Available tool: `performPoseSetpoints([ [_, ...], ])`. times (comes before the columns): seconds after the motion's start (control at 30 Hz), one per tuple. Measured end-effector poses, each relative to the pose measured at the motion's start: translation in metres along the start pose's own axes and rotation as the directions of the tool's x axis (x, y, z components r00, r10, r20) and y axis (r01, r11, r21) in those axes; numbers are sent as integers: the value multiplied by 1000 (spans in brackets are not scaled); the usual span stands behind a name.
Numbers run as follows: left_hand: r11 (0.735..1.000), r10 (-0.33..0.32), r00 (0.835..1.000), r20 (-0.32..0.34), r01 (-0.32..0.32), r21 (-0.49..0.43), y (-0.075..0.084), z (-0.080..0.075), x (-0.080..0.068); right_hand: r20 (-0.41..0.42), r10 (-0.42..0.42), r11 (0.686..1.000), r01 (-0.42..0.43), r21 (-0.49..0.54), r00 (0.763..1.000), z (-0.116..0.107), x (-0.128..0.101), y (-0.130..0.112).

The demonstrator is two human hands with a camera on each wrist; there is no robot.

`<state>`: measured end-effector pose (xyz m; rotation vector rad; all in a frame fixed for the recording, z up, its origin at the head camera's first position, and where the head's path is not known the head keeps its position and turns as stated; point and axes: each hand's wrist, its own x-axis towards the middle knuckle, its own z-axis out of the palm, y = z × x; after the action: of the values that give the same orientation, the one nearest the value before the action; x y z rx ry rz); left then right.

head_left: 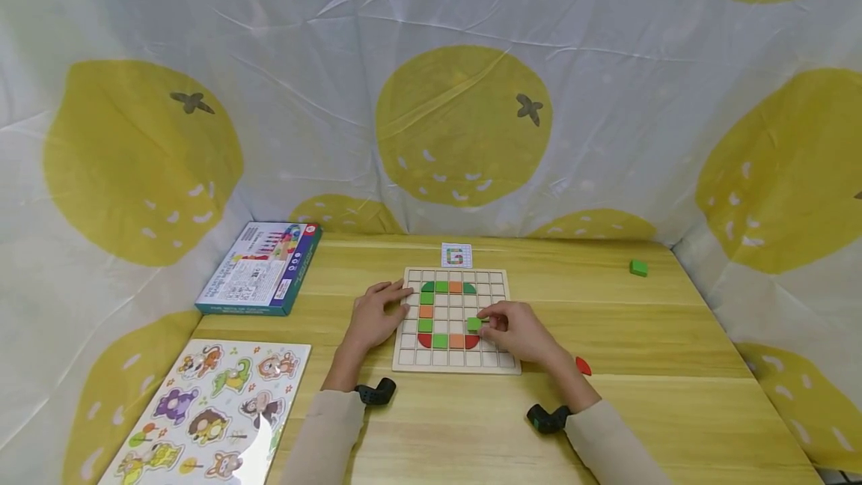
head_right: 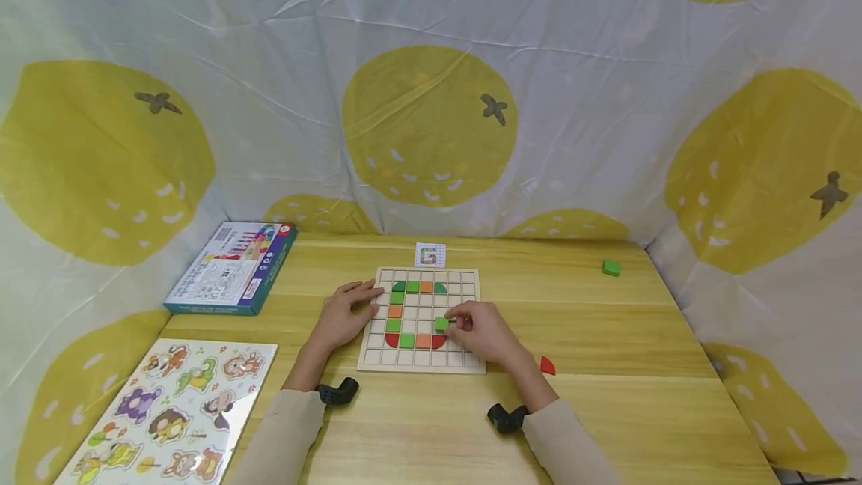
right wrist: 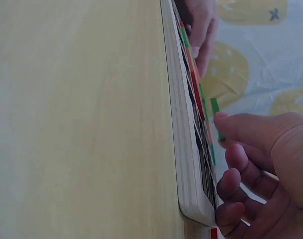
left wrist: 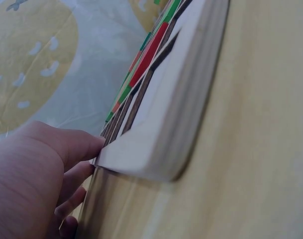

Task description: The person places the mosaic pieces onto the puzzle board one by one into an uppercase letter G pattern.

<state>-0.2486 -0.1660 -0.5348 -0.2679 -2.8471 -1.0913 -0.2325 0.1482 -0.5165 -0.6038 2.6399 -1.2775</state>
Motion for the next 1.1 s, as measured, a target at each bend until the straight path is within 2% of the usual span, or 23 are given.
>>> performPoseSetpoints([
  [0.67,1000,5,1000,-4,-5,4,2,0,0,-9,44,998,-45,-48,999,7,3,-4],
  [1.1,1000,3,1000,-1,-3,-2,1,0,-1,-26,51,999,-51,-6,998,4,3,-3],
])
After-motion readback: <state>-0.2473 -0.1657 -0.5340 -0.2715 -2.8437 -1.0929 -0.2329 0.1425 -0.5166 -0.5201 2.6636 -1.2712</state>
